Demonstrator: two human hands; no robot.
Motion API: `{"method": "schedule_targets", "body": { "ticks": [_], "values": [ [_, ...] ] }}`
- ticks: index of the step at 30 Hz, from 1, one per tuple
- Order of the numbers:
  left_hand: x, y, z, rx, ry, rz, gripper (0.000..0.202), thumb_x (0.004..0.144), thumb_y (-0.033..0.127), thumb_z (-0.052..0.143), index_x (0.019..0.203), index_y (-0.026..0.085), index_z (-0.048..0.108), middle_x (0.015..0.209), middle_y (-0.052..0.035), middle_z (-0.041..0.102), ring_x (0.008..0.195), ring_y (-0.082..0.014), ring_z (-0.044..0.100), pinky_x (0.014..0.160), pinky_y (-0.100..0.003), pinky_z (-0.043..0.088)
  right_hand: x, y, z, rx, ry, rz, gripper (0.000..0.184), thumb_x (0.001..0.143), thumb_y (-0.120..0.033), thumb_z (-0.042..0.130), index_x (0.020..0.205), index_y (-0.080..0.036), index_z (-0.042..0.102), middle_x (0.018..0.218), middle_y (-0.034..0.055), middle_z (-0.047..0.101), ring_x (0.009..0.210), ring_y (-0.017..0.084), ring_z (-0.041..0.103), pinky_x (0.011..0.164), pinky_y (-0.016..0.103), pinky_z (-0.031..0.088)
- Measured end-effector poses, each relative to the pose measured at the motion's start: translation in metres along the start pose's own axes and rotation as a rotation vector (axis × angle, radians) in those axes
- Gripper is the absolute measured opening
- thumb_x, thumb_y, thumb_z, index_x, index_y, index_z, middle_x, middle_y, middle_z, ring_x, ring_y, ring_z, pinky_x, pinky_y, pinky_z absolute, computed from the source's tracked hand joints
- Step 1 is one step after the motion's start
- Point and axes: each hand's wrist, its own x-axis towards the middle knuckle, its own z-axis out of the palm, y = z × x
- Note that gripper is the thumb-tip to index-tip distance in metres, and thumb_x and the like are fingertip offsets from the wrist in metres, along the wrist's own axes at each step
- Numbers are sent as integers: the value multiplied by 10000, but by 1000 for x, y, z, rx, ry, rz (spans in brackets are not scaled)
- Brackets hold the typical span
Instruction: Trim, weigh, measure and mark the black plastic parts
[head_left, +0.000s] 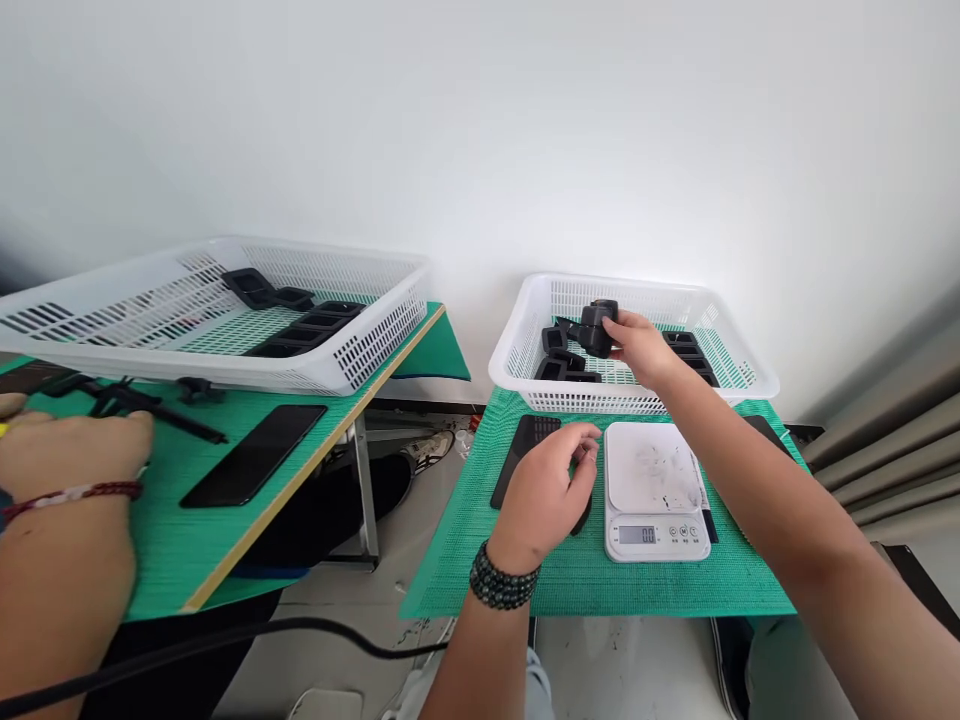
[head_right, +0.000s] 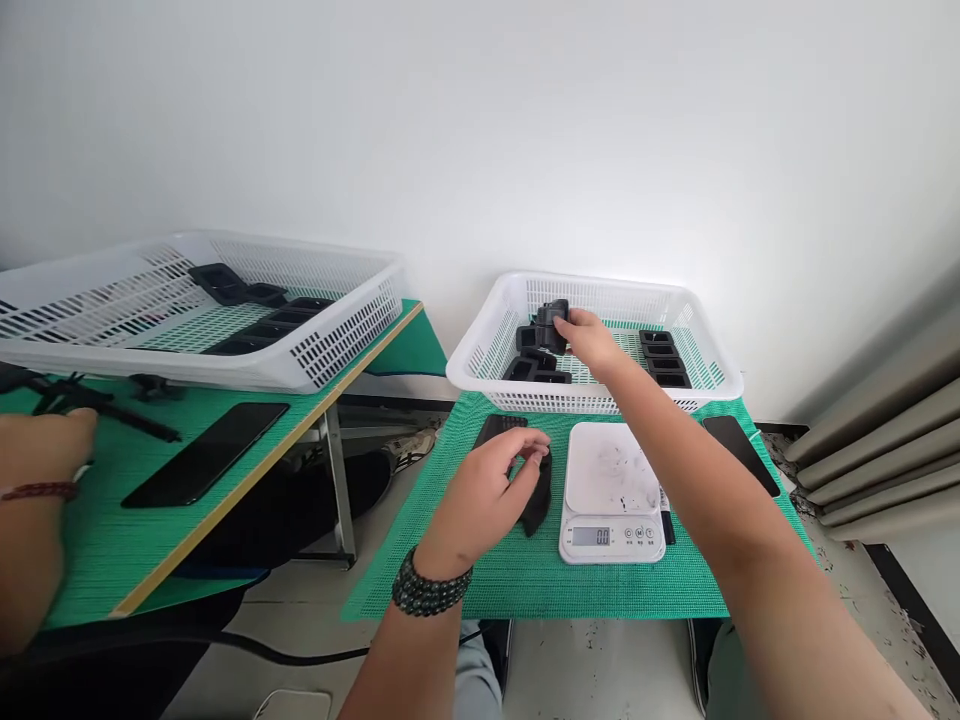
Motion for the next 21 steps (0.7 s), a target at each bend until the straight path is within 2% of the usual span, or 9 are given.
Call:
{"method": "schedule_targets", "body": {
  "ticks": [2,4,7,10,12,15,19,21],
  "values": [
    [1,1,2,-61,20,-32,245,982,270,482,1161,212,639,1043,-76,756,926,-215,725,796,-349,582,-34,0,-4,418,24,-29,281,1019,-319,478,1231,-179,598,1177,121,720,1062,221,666,894,353,527],
    [2,2,5,-131,28,-62,308,996,361,512,1245,206,607,1087,-90,749,930,-215,720,780,-348,578,-72,1,-9,669,23,-63,273,960,-361,581,1176,-203,633,1102,102,735,1025,234,669,874,372,530],
    [5,5,11,-253,13,-85,405,986,470,551,1286,202,595,1101,-101,732,918,-210,702,746,-335,564,-129,6,-13,873,1,-44,292,859,-427,737,1083,-247,692,1063,67,740,973,241,671,840,382,534],
    [9,11,17,-394,-55,-95,477,956,518,600,1305,192,601,1092,-110,724,898,-206,688,724,-326,561,-173,14,-13,950,-24,4,307,801,-466,826,1008,-257,739,982,48,737,893,222,657,808,363,525],
    [11,16,22,-447,-144,-85,457,938,497,630,1280,193,630,1093,-114,732,919,-214,690,733,-330,563,-191,21,-12,980,13,6,311,798,-490,837,990,-261,753,934,38,729,838,212,641,785,353,517],
    [15,25,32,-453,-265,-36,318,920,398,635,1162,198,688,1060,-100,747,924,-213,684,756,-335,556,-207,33,-12,1030,83,22,308,796,-498,845,977,-264,759,887,25,715,786,199,619,751,332,503],
    [18,35,48,-416,-320,-35,175,887,308,605,980,198,705,898,-54,719,811,-182,645,704,-307,538,-218,56,-10,1087,161,59,359,746,-523,887,934,-249,752,838,10,680,753,176,589,701,289,478],
    [19,37,55,-394,-348,-54,158,878,282,589,944,199,706,854,-41,701,772,-172,632,667,-288,534,-223,68,-8,1090,196,77,392,732,-558,892,886,-234,733,807,5,653,729,166,570,677,279,467]
  ]
}}
